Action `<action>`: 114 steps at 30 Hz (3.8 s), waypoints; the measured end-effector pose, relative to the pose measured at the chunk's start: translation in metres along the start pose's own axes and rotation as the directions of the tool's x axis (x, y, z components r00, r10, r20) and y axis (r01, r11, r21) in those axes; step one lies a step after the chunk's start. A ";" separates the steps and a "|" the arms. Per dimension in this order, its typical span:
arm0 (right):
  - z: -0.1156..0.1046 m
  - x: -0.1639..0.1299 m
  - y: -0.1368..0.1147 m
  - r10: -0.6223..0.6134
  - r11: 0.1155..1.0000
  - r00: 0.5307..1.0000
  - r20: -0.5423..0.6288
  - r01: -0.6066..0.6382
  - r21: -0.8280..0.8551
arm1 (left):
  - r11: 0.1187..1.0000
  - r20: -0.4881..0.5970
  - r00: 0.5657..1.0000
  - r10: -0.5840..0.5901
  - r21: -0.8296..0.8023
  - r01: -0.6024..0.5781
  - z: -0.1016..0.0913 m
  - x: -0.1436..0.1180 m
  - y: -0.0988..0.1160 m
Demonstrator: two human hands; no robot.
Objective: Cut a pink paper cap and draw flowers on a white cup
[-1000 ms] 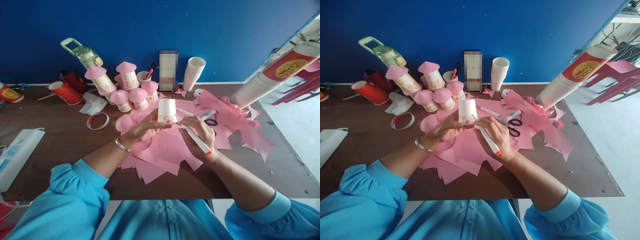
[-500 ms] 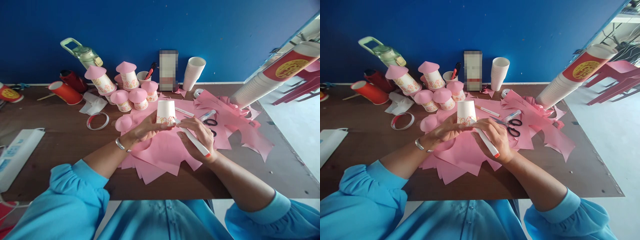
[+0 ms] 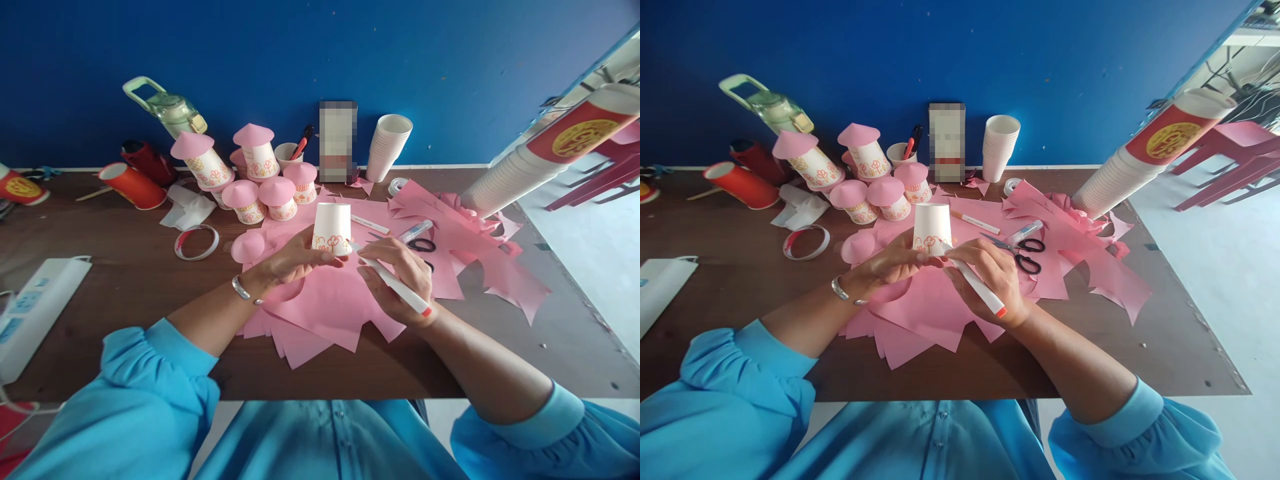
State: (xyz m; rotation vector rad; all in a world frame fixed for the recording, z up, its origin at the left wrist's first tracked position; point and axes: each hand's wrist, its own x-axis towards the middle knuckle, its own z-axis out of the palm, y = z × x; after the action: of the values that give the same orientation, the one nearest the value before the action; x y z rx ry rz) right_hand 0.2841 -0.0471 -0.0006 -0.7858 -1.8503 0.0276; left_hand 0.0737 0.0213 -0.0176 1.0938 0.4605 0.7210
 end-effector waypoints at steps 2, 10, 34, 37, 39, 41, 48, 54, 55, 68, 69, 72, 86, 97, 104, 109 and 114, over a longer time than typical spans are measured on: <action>-0.001 0.001 0.000 -0.001 1.000 1.000 0.004 0.001 -0.008 | 1.000 -0.020 1.000 0.000 -0.024 0.000 0.000 -0.001 0.001; 0.000 0.002 -0.003 0.009 0.998 1.000 0.008 -0.008 -0.065 | 0.998 0.013 1.000 0.002 -0.064 -0.001 -0.007 0.002 -0.006; -0.001 0.003 -0.004 -0.050 0.998 0.996 0.069 0.052 -0.036 | 0.999 0.021 0.999 -0.033 0.012 0.033 -0.002 0.002 -0.002; -0.001 0.003 -0.005 -0.053 0.997 0.996 0.067 0.056 -0.044 | 1.000 0.023 0.999 -0.025 0.006 0.025 -0.003 0.002 -0.004; -0.001 0.003 -0.005 -0.052 0.997 0.996 0.069 0.056 -0.046 | 1.000 0.029 0.999 -0.016 0.009 0.016 -0.004 0.003 -0.005; -0.001 0.003 -0.005 -0.051 0.998 0.996 0.071 0.054 -0.044 | 1.000 0.032 0.999 -0.009 0.012 0.009 -0.006 0.003 -0.007; 0.001 0.003 -0.004 -0.053 0.998 0.996 0.066 0.056 -0.035 | 1.000 0.048 0.999 0.008 0.004 -0.008 -0.005 0.002 -0.006; 0.001 0.003 -0.004 -0.055 0.997 0.997 0.062 0.058 -0.041 | 1.000 0.057 0.998 -0.009 0.013 0.008 -0.008 0.004 -0.009; 0.001 0.003 -0.004 -0.055 0.998 0.997 0.062 0.057 -0.040 | 1.000 0.057 0.998 -0.012 0.018 0.011 -0.009 0.004 -0.009; 0.000 0.002 -0.003 -0.047 0.997 0.997 0.059 0.051 -0.053 | 1.000 0.038 0.999 -0.011 0.023 0.010 -0.007 0.003 -0.007; 0.000 0.002 -0.003 -0.048 0.997 0.997 0.060 0.051 -0.054 | 1.000 0.037 0.999 -0.009 0.022 0.009 -0.007 0.003 -0.008; 0.000 0.002 -0.004 -0.038 0.998 0.997 0.064 0.042 -0.056 | 1.000 0.039 0.999 0.011 0.023 -0.012 -0.007 0.003 -0.008; 0.000 0.003 -0.005 -0.034 0.999 0.996 0.077 0.037 -0.041 | 0.998 0.046 0.998 -0.038 0.044 0.036 -0.005 0.003 -0.003; 0.000 0.004 -0.004 -0.016 0.998 0.998 0.062 0.020 -0.056 | 1.000 0.030 1.000 -0.008 -0.005 0.008 -0.006 0.005 -0.008; 0.000 0.004 -0.005 -0.014 0.998 0.997 0.070 0.018 -0.058 | 1.000 0.026 1.000 -0.014 0.009 0.014 -0.005 0.003 -0.006; -0.001 0.004 -0.006 -0.017 0.998 0.996 0.085 0.022 -0.061 | 0.999 0.040 0.999 -0.034 0.017 0.033 -0.010 0.003 -0.010; -0.002 0.005 -0.006 -0.009 0.998 0.995 0.098 0.016 -0.069 | 1.000 0.052 0.998 -0.025 0.014 0.025 -0.013 0.004 -0.012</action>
State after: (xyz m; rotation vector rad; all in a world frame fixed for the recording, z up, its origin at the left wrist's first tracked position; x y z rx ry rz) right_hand 0.2814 -0.0499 0.0067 -0.8337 -1.9570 -0.0067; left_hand 0.0716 0.0290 -0.0335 1.1151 0.4345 0.6666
